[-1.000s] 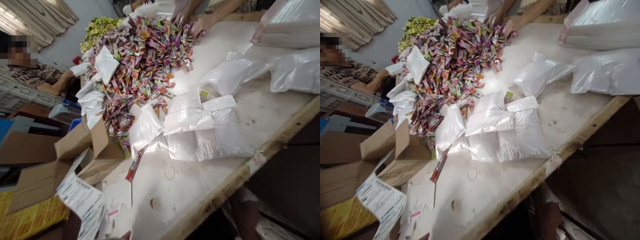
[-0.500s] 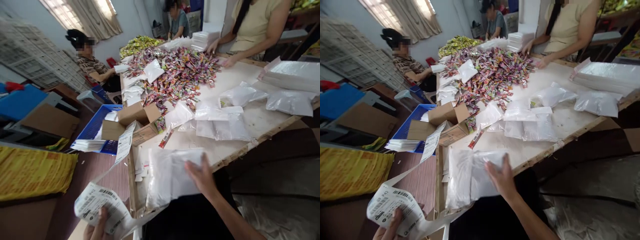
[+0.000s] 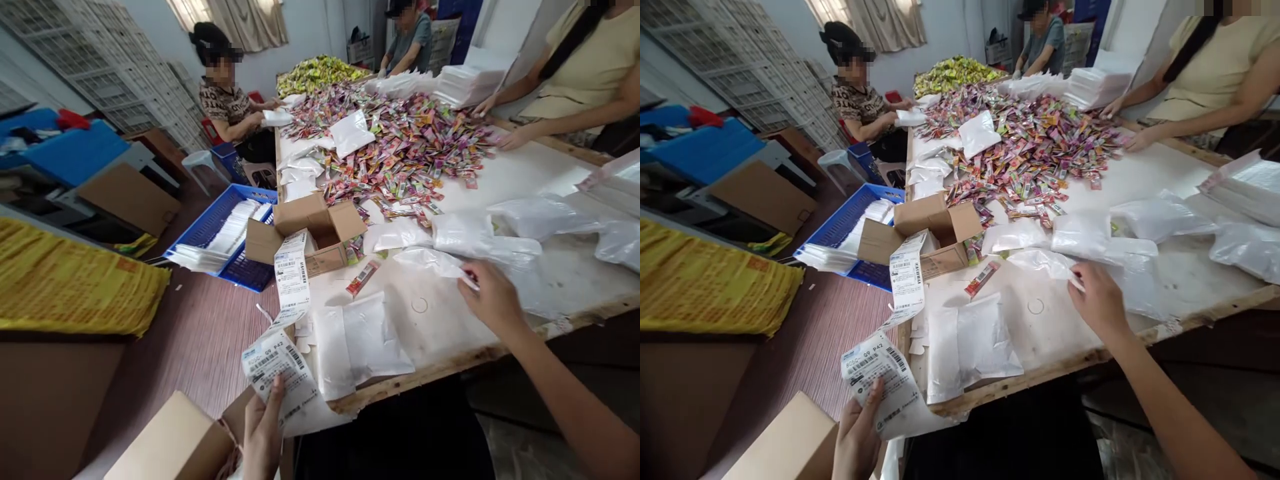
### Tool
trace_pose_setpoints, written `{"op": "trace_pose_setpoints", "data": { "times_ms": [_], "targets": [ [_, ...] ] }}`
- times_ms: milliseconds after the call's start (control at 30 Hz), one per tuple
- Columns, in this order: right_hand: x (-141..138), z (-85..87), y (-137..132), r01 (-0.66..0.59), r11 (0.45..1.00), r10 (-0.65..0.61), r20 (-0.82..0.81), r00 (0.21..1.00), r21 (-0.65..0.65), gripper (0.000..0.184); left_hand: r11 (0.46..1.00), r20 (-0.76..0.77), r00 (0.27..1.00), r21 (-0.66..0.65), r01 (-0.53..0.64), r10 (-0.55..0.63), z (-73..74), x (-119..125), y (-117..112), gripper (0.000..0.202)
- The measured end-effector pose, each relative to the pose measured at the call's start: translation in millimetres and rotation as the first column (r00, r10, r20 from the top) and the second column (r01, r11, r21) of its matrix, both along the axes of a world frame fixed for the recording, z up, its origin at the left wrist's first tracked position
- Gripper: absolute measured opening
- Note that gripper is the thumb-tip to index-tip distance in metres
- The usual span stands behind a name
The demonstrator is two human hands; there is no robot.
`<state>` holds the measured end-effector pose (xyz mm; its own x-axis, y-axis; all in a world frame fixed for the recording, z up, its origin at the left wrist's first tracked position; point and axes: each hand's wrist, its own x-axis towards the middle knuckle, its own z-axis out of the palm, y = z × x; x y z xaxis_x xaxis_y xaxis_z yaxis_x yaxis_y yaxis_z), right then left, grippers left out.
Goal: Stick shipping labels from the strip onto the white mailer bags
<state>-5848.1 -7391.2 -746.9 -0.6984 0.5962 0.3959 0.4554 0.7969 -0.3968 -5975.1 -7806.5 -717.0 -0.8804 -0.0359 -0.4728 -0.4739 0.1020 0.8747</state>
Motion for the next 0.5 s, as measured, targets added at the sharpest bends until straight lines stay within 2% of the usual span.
{"op": "trace_pose_setpoints", "data": {
  "times_ms": [67,167,233,267,300,367,433,467,500],
  "targets": [
    [12.3,30.7,-22.7,0.076,0.997,-0.074,-0.092,0.993,0.018,0.027,0.999,0.000,0.999,-0.015,-0.046,0.046,-1.6,-2.5,-7.0,0.062],
    [24.1,86.5,-59.9,0.267,0.960,-0.259,-0.104,0.960,0.081,0.031,0.997,0.000,0.997,-0.015,-0.073,0.073,0.8,-1.9,-16.1,0.060],
    [20.8,109.1,-77.4,0.270,0.948,-0.267,-0.042,0.963,0.167,0.030,1.000,0.025,1.000,0.011,-0.019,0.019,5.4,2.6,-18.2,0.059],
    [14.7,112.1,-84.0,0.223,0.958,-0.230,0.016,0.973,0.179,0.030,0.999,0.044,0.999,0.033,0.023,-0.025,7.9,6.0,-18.0,0.058],
    [5.8,109.3,-89.8,0.154,0.978,-0.168,0.090,0.982,0.141,0.030,0.996,0.059,0.996,0.057,0.061,-0.065,10.2,10.0,-17.1,0.058],
    [-16.9,90.2,-99.3,-0.036,0.994,0.059,0.239,0.969,-0.100,0.028,0.991,0.065,0.993,0.087,0.098,-0.104,12.6,18.6,-14.9,0.055],
    [-39.4,62.8,-105.6,-0.222,0.903,0.341,0.300,0.891,-0.368,0.027,0.992,0.043,0.994,0.083,0.095,-0.099,11.0,26.4,-13.5,0.050],
    [-48.0,49.5,-107.0,-0.318,0.846,0.466,0.303,0.831,-0.428,0.027,0.993,0.029,0.995,0.077,0.091,-0.093,8.8,29.4,-13.0,0.049],
    [-54.3,37.7,-107.0,-0.416,0.806,0.556,0.300,0.775,-0.421,0.027,0.992,0.022,0.995,0.079,0.099,-0.101,5.9,31.6,-12.3,0.048]
  ]
}}
